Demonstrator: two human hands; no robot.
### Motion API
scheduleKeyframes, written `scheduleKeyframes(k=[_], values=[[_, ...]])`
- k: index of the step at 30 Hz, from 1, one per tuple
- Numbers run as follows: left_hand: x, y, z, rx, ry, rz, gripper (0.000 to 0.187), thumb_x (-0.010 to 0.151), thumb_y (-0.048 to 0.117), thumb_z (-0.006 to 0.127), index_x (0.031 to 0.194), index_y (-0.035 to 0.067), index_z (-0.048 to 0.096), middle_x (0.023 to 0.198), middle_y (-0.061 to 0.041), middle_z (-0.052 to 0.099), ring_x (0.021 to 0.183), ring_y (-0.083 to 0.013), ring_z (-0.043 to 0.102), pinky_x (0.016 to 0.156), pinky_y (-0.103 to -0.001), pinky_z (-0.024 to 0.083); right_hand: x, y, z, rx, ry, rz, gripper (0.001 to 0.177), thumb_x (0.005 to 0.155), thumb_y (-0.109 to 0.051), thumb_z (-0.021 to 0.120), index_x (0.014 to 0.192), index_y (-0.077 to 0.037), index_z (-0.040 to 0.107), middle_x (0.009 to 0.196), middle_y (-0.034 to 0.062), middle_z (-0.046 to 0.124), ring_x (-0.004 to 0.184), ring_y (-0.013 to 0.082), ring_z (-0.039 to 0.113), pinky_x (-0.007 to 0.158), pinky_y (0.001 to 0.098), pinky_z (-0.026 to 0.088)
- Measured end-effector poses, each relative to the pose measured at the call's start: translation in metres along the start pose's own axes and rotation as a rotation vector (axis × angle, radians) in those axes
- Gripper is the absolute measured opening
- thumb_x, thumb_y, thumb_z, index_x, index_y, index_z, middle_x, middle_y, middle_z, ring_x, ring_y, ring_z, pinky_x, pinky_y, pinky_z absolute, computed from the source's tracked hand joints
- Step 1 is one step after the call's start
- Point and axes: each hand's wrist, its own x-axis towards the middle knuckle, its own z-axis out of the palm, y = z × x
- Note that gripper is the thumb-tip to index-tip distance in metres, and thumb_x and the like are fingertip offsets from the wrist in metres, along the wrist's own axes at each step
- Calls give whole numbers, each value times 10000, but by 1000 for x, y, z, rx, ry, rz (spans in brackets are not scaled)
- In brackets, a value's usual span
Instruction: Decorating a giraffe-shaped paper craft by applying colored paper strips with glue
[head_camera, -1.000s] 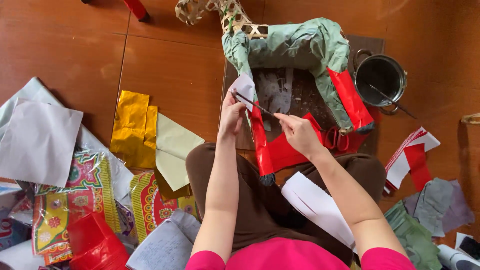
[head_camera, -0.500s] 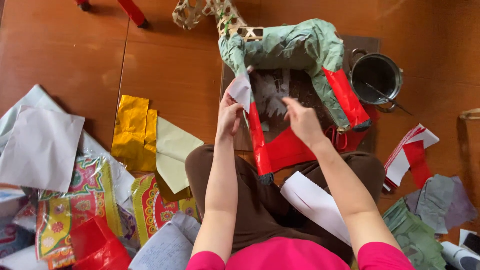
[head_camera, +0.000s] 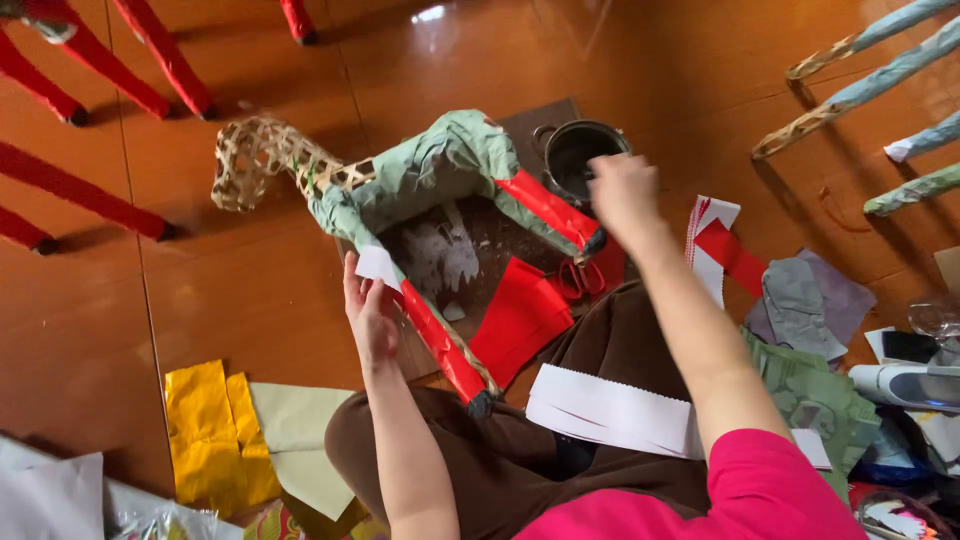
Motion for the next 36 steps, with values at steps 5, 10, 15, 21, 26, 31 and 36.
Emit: scheduleKeyframes(k=[5,10,15,21,26,31,36], values=[[6,-5,-3,5,-88,33,681,1138,311,572,1735,97,326,1541,-250,604,1456,-293,579,1282,-425,449,-60,-167,-56,889,-382,-150,232,1014,-229,686,1109,-69,824,1123,250,802,1108,495,733,996,563,571],[15,-17,-22,-44,-122,21,722,1131,502,511,1724,114,373,1579,-227,603,1503,-280,559,1304,-418,422,-85,-273,-40,1101,-605,-181,502,1010,-514,686,1054,-17,741,1199,277,739,1160,526,685,977,580,570],[14,-15,-16,-67,-103,-2,678,1146,497,469,1674,72,445,1547,-202,635,1452,-233,611,1262,-337,476,-92,-321,-14,1226,-395,287,482,931,-482,812,905,-42,618,1031,186,670,1020,402,723,809,475,572],[4,-3,5,-22,28,64,508,1161,300,553,1561,-12,562,1443,-253,689,1386,-299,665,1209,-401,537,-88,-334,-4,1211,-407,538,255,924,-432,815,868,-184,799,772,68,792,808,232,803,654,370,599],[-3,-23,-16,444,263,125,484,1076,124,715,1527,11,581,1450,-260,641,1372,-338,612,1170,-450,527,-93,-339,25,1161,-375,588,277,880,-462,839,848,-190,797,757,117,759,785,306,781,610,428,543],[-3,-48,5,558,148,-159,686,1153,374,623,1647,-22,360,1474,-342,598,1313,-368,654,1095,-512,565,-88,-336,30,1195,-391,622,231,902,-403,827,874,-174,832,749,128,777,757,308,786,595,428,551],[9,-67,-15,723,188,-147,776,1040,421,805,1607,29,449,1287,-264,693,1124,-313,714,905,-456,607,-93,-325,62,1630,-463,669,232,887,-281,858,827,-70,781,666,40,742,587,87,645,482,225,490]])
